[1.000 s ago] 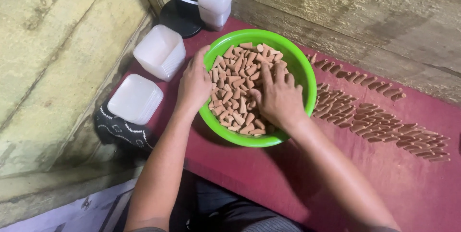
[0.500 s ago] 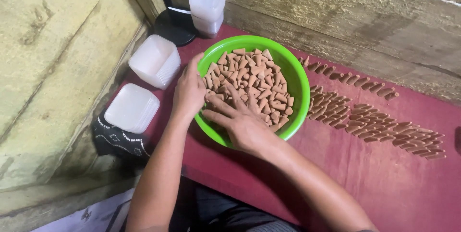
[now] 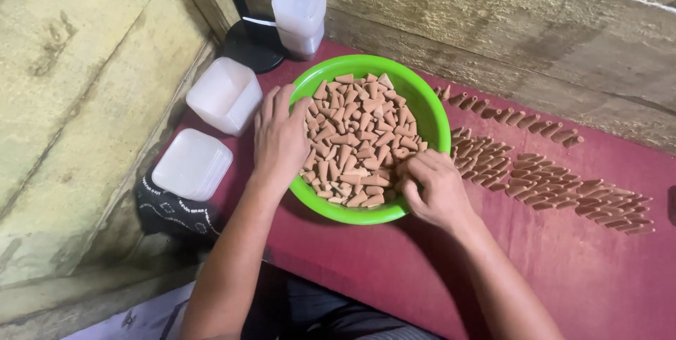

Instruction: Arranging small incense cones from a bowl into neat, organized rows on a table surface.

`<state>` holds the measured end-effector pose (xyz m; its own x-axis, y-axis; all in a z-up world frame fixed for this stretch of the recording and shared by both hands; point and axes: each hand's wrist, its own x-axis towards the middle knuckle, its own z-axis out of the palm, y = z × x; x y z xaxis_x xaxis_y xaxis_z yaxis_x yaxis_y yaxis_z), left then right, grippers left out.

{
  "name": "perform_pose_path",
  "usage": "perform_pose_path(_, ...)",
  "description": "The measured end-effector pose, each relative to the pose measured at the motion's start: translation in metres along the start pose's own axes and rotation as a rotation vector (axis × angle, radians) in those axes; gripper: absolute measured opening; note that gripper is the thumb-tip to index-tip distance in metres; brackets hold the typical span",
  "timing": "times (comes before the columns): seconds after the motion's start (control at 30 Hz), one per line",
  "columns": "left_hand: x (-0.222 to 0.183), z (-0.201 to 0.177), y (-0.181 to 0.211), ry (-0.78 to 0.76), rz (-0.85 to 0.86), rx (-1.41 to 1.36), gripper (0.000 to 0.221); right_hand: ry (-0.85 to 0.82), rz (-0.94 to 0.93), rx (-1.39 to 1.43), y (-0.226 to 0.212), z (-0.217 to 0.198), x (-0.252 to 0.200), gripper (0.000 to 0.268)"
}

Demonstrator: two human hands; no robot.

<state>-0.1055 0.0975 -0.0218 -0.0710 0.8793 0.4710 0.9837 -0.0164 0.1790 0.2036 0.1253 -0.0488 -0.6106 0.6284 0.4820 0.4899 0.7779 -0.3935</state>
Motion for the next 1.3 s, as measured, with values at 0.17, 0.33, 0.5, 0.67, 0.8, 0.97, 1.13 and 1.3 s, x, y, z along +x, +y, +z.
perform_pose_path(0.17,0.021,0.007,0.017,-0.066,0.197,-0.015,0.041,0.067,-0.088,0.034,0.005,0.003,-0.006,0.016)
perform_pose_path(0.33,0.072,0.014,0.061,-0.242,0.311,-0.256,0.039,0.124,-0.128,0.072,0.004,0.004,-0.01,0.016)
perform_pose_path(0.5,0.093,0.046,0.08,-0.446,0.364,-0.144,0.048,0.189,-0.135,0.148,-0.005,-0.003,-0.007,0.022)
perform_pose_path(0.67,0.07,0.035,0.082,-0.452,0.489,-0.093,0.047,0.37,-0.096,0.315,0.003,0.013,-0.014,0.032)
perform_pose_path(0.8,0.053,0.016,0.078,-0.453,0.503,-0.203,0.038,0.422,-0.084,0.313,0.004,0.018,-0.014,0.031)
perform_pose_path(0.97,0.032,0.002,0.058,-0.438,0.567,-0.232,0.019,0.431,-0.112,0.287,0.006,0.02,-0.014,0.03)
perform_pose_path(1.13,0.025,-0.028,0.051,-0.514,0.537,-0.327,0.013,0.453,-0.17,0.299,0.011,0.024,-0.014,0.03)
perform_pose_path(1.3,0.019,-0.021,0.048,-0.532,0.462,-0.353,0.018,0.548,-0.254,0.338,0.017,0.029,-0.018,0.032)
